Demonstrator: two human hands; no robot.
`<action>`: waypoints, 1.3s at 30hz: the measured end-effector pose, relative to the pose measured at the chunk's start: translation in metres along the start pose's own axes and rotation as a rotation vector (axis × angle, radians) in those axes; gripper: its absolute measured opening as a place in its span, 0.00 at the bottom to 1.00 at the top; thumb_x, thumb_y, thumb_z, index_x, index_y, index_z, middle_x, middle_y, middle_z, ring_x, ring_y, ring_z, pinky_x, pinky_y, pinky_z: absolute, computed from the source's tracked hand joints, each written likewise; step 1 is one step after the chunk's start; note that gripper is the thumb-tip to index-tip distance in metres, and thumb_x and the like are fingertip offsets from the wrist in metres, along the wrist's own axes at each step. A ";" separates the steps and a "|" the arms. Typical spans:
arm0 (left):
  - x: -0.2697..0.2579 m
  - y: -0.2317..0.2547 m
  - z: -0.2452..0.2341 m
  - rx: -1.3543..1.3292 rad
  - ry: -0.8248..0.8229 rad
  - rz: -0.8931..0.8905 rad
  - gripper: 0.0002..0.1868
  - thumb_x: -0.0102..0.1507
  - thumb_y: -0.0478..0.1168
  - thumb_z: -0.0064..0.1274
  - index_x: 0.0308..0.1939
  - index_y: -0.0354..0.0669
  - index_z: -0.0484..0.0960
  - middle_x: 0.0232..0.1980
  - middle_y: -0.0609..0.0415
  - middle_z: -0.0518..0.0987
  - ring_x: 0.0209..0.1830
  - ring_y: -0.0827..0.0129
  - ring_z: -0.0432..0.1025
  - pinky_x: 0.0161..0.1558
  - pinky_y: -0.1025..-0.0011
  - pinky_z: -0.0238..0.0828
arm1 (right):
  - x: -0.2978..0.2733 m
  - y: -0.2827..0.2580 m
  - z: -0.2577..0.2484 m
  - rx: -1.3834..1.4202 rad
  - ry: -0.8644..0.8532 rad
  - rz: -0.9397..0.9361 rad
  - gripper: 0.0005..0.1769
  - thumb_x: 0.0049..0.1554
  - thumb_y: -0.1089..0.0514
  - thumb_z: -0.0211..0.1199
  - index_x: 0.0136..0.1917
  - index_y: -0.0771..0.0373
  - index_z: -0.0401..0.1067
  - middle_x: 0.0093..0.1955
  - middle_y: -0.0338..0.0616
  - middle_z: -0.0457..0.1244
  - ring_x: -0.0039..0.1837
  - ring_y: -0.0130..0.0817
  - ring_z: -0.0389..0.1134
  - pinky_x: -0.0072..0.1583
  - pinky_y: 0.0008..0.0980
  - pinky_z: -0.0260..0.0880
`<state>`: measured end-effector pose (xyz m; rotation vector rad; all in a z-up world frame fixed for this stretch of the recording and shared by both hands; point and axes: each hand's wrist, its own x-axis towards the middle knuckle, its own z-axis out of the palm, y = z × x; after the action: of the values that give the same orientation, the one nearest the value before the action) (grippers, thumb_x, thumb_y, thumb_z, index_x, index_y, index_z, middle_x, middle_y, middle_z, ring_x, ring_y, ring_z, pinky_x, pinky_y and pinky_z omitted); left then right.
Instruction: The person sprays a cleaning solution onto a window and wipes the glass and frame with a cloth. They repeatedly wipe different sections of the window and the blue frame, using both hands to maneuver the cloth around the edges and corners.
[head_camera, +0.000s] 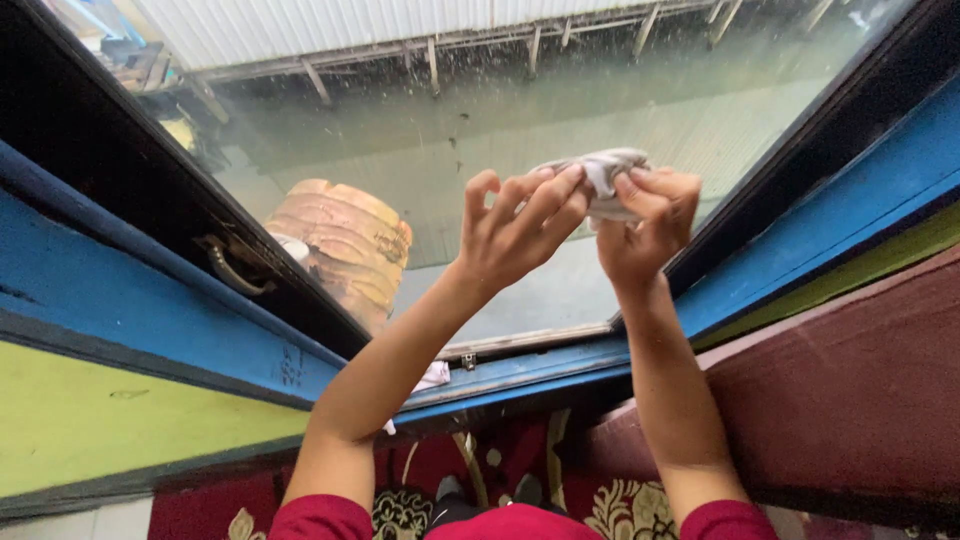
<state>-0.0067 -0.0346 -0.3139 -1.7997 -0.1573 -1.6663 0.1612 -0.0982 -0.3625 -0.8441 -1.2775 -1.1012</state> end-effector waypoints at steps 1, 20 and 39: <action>-0.010 0.004 -0.002 0.012 -0.023 0.007 0.08 0.64 0.35 0.56 0.44 0.56 0.82 0.45 0.63 0.79 0.39 0.72 0.71 0.42 0.68 0.68 | -0.011 -0.002 0.000 -0.015 0.025 -0.022 0.03 0.56 0.69 0.68 0.45 0.69 0.81 0.44 0.53 0.68 0.45 0.47 0.69 0.54 0.39 0.73; -0.231 0.113 -0.039 -0.135 -0.418 -0.193 0.11 0.70 0.35 0.47 0.43 0.58 0.83 0.46 0.65 0.79 0.41 0.71 0.72 0.44 0.71 0.65 | -0.218 -0.061 -0.058 -0.053 -0.260 0.156 0.04 0.56 0.68 0.71 0.42 0.62 0.80 0.42 0.45 0.68 0.41 0.41 0.68 0.45 0.38 0.72; -0.394 0.185 -0.051 -0.214 -0.771 -0.171 0.08 0.66 0.37 0.50 0.33 0.55 0.77 0.34 0.62 0.71 0.31 0.66 0.68 0.38 0.68 0.65 | -0.409 -0.096 -0.108 -0.154 -0.832 0.514 0.18 0.40 0.66 0.73 0.45 0.53 0.76 0.42 0.35 0.64 0.46 0.37 0.66 0.49 0.36 0.66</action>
<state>-0.0240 -0.0682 -0.7506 -2.5772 -0.4910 -1.0325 0.1220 -0.1638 -0.7895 -1.7453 -1.5083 -0.4247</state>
